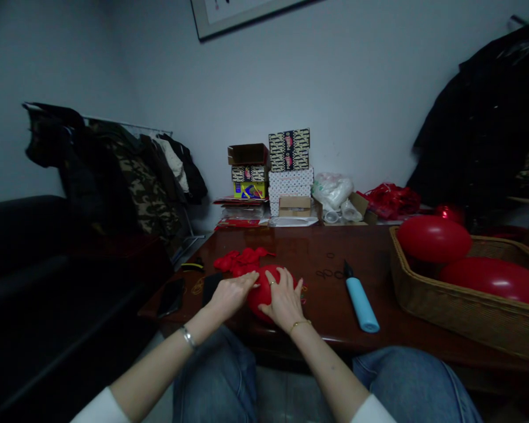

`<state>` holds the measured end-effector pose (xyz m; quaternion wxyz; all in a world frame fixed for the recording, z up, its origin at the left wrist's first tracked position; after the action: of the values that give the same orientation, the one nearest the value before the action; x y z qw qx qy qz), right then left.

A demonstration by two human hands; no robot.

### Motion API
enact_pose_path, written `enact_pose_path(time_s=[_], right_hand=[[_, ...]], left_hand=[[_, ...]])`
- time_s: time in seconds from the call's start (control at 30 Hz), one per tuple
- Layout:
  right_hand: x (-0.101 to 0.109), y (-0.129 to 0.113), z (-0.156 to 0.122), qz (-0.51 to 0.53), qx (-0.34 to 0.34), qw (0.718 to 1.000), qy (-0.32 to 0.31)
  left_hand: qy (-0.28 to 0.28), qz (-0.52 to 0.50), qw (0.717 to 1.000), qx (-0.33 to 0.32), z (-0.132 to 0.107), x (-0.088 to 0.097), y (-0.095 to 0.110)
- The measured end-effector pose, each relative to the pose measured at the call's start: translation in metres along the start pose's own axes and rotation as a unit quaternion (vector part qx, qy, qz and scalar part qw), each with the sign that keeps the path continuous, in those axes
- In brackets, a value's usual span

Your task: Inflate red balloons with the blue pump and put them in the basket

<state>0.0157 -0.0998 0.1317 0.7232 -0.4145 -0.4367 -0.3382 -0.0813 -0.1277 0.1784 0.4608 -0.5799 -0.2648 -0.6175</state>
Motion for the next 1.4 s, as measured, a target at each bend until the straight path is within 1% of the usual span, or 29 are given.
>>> enact_pose_path(time_s=[0.03,0.07,0.1,0.2,0.27,0.3,0.37,0.43,0.47,0.53,0.6,0.67,0.73,0.83,0.93,1.03,1.07,1.13,1.2,1.23,1.3,1.37,1.4], right_hand=[[0.000,0.001,0.001,0.014,0.005,1.000,-0.021],[0.000,0.002,0.001,0.028,0.010,0.999,-0.041],[0.000,0.004,0.001,0.040,0.014,0.997,-0.058],[0.002,0.010,0.001,0.066,0.017,0.994,-0.086],[0.003,0.017,-0.001,0.070,0.012,0.994,-0.083],[0.004,0.021,-0.002,0.073,0.009,0.995,-0.073],[0.009,0.026,-0.006,0.080,0.008,0.996,-0.028],[0.012,0.026,-0.012,0.085,0.018,0.996,0.026],[0.012,0.024,-0.014,0.087,0.026,0.995,0.044],[0.005,0.013,-0.019,0.084,0.043,0.994,0.051],[-0.005,-0.002,-0.021,0.063,0.062,0.995,0.039],[-0.011,-0.013,-0.021,0.030,0.056,0.997,0.040],[-0.011,-0.015,-0.019,-0.002,0.019,0.998,0.057],[-0.005,-0.012,-0.013,-0.031,-0.026,0.996,0.081],[-0.001,-0.014,-0.009,-0.040,-0.014,0.996,0.077],[0.003,-0.012,-0.007,-0.017,0.000,0.999,0.051],[0.003,-0.009,-0.006,0.003,0.001,1.000,0.031],[0.001,-0.004,-0.004,0.050,0.004,0.998,-0.023],[0.000,0.000,-0.001,0.088,0.013,0.993,-0.075],[0.000,0.002,0.000,0.101,0.017,0.990,-0.095],[0.003,0.006,0.003,0.114,0.024,0.986,-0.117],[0.005,0.009,0.005,0.125,0.029,0.983,-0.131],[0.006,0.011,0.005,0.128,0.031,0.982,-0.133]], left_hand=[[0.023,0.000,0.998,-0.058,0.000,0.000,0.006],[0.045,0.000,0.994,-0.101,-0.001,0.000,0.010],[0.062,0.000,0.990,-0.130,-0.002,-0.002,0.012],[0.097,-0.006,0.982,-0.165,-0.003,-0.010,0.014],[0.102,-0.014,0.981,-0.163,-0.002,-0.014,0.013],[0.101,-0.016,0.983,-0.152,-0.002,-0.016,0.012],[0.098,-0.015,0.989,-0.110,0.000,-0.017,0.006],[0.088,-0.010,0.995,-0.047,0.002,-0.019,-0.002],[0.080,-0.008,0.997,-0.011,0.003,-0.020,-0.006],[0.055,-0.009,0.997,0.056,0.004,-0.024,-0.013],[0.027,-0.014,0.994,0.109,0.003,-0.028,-0.016],[-0.001,-0.021,0.990,0.140,0.002,-0.031,-0.015],[-0.029,-0.027,0.989,0.146,0.001,-0.032,-0.009],[-0.060,-0.027,0.990,0.128,-0.002,-0.027,0.000],[-0.068,-0.017,0.991,0.116,-0.005,-0.017,0.001],[-0.045,-0.016,0.994,0.100,-0.005,-0.006,-0.007],[-0.031,-0.021,0.996,0.080,-0.004,-0.003,-0.008],[0.013,-0.032,0.999,-0.006,-0.001,0.002,-0.003],[0.045,-0.045,0.994,-0.091,-0.001,0.003,0.004],[0.055,-0.051,0.990,-0.124,-0.002,0.002,0.007],[0.067,-0.061,0.983,-0.161,-0.002,-0.002,0.012],[0.073,-0.065,0.980,-0.171,-0.001,-0.007,0.015],[0.077,-0.065,0.981,-0.166,-0.001,-0.008,0.016]])
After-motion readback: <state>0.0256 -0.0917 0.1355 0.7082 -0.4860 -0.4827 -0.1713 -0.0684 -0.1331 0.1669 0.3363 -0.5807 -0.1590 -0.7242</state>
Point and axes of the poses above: each hand's wrist, its own z-axis towards the middle knuckle, its own x-axis out of the back of the hand, y = z × x, the point moved 9 cm from there along z, towards the middle knuckle, and after that the axes turned 9 degrees about -y, right-handed, at the moved point
